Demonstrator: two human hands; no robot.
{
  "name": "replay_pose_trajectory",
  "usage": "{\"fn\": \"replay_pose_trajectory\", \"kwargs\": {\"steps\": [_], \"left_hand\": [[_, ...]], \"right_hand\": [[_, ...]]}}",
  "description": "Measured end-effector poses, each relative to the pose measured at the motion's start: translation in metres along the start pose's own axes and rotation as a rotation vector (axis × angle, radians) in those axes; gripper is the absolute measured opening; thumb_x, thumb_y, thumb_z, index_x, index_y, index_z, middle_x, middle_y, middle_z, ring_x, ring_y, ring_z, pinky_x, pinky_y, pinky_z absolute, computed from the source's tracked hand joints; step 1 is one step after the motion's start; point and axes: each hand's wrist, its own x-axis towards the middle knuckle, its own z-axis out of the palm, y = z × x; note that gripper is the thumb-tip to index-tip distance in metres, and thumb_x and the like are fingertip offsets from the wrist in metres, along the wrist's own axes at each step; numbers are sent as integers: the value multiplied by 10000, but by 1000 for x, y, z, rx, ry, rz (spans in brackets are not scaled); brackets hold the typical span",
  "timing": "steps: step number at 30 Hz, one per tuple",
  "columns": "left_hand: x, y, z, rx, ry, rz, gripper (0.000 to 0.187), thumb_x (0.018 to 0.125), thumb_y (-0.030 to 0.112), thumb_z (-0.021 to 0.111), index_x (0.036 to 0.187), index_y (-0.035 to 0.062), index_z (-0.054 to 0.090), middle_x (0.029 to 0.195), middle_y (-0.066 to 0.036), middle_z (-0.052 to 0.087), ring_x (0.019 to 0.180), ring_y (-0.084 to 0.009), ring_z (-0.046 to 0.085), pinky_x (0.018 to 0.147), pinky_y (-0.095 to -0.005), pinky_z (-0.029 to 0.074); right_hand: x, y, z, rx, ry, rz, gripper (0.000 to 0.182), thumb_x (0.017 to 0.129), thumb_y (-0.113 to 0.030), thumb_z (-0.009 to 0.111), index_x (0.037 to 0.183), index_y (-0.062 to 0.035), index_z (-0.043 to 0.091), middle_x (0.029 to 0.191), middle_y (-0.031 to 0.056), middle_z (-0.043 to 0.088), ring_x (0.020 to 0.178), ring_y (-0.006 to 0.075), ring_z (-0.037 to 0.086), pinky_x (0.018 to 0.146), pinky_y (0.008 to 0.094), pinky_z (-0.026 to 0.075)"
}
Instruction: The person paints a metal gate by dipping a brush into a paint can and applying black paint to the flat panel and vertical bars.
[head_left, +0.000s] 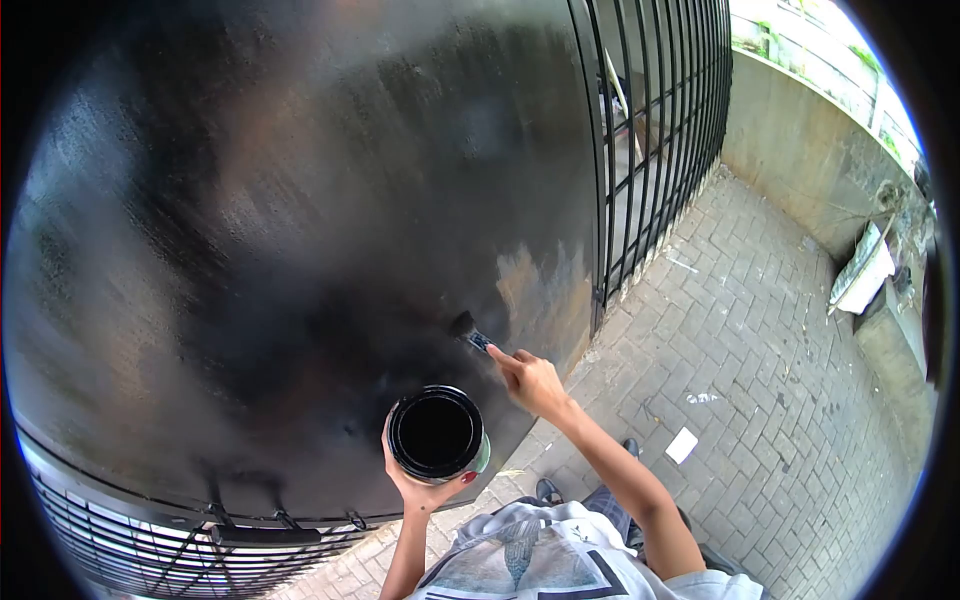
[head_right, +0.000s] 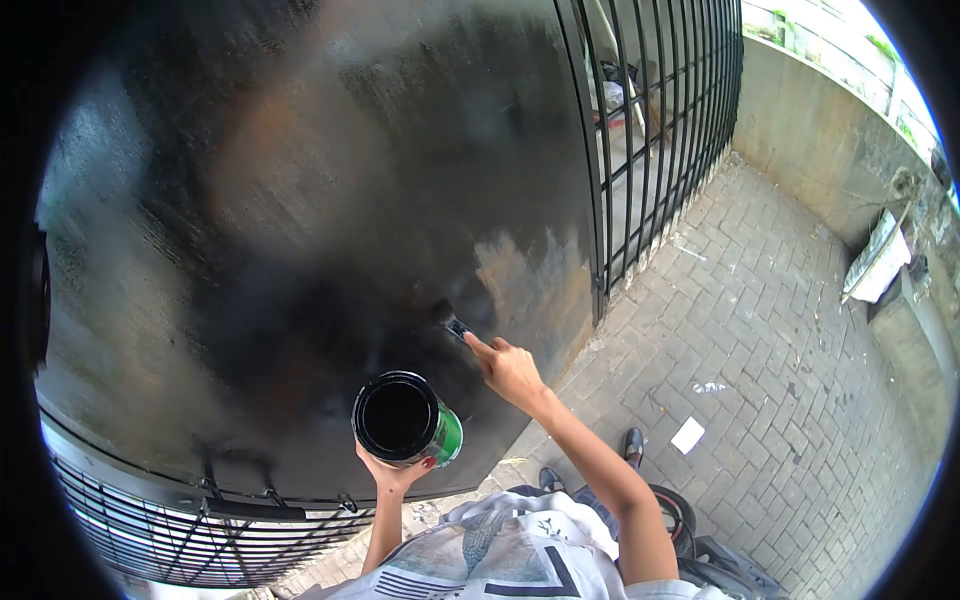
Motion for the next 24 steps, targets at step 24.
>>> {"fn": "replay_pose_trajectory", "kwargs": {"steps": [24], "left_hand": [[-7, -33, -16, -8, -42, 5, 1192, 444, 366, 920, 1381, -43, 308, 1322, -185, 467, 1200, -284, 510, 1046, -409, 396]], "right_hand": [[-2, 41, -4, -226, -229, 229, 383, 778, -52, 614, 1150, -130, 662, 655, 146, 592, 589, 348, 610, 539, 430, 490]]}}
